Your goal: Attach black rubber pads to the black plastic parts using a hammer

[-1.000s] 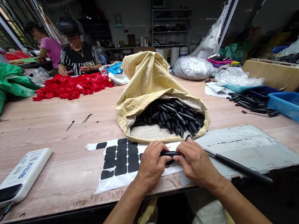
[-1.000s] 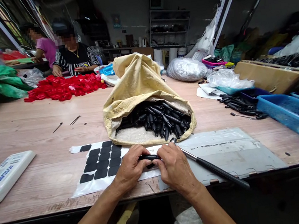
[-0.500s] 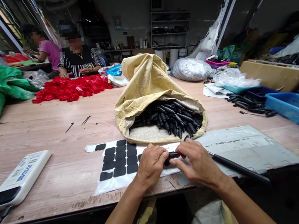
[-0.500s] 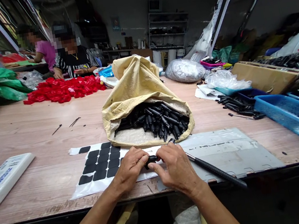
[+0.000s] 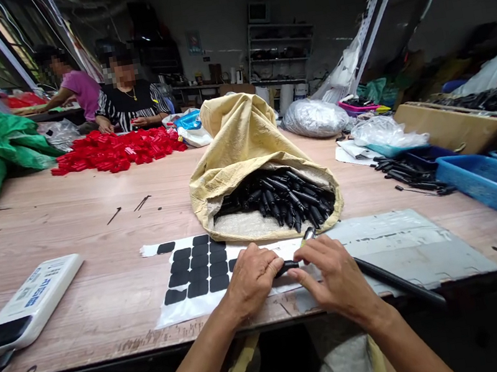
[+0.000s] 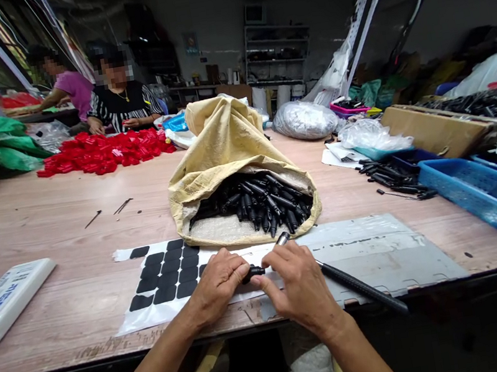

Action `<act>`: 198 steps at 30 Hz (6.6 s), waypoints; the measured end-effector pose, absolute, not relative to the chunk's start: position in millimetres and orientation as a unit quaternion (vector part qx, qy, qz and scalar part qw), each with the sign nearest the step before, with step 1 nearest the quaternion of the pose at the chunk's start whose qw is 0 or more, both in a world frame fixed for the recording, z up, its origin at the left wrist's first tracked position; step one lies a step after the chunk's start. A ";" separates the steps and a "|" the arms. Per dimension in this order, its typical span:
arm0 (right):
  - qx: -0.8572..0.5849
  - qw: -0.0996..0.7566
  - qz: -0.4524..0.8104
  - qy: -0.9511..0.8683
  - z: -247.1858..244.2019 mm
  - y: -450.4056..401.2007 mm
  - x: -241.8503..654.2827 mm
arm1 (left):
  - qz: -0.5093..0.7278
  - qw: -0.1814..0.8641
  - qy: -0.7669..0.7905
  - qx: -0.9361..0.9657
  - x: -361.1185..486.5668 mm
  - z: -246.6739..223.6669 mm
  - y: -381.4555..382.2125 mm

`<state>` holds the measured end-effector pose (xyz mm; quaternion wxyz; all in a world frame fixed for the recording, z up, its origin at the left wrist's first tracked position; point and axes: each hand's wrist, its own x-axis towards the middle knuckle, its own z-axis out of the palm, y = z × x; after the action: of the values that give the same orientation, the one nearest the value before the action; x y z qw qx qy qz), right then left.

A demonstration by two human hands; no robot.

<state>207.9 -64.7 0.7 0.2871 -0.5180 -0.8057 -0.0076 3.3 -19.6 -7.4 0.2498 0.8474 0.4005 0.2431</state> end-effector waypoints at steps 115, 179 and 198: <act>-0.559 0.348 0.007 -0.752 -1.0 -68.0 256.3 | 0.333 0.332 0.372 0.800 16.7 -6.3 -14.2; -0.644 0.222 -0.058 -0.730 -10.8 -72.3 271.2 | 0.335 0.239 0.385 0.826 25.6 -11.2 -17.9; -0.548 0.433 -0.029 -0.715 15.1 -98.3 221.5 | 0.333 0.290 0.401 0.802 25.4 -14.8 -11.9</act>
<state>221.5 -98.3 15.1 0.4332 -0.5482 -0.7148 -0.0290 25.4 -11.9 -14.8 0.2902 0.8025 0.4007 0.3335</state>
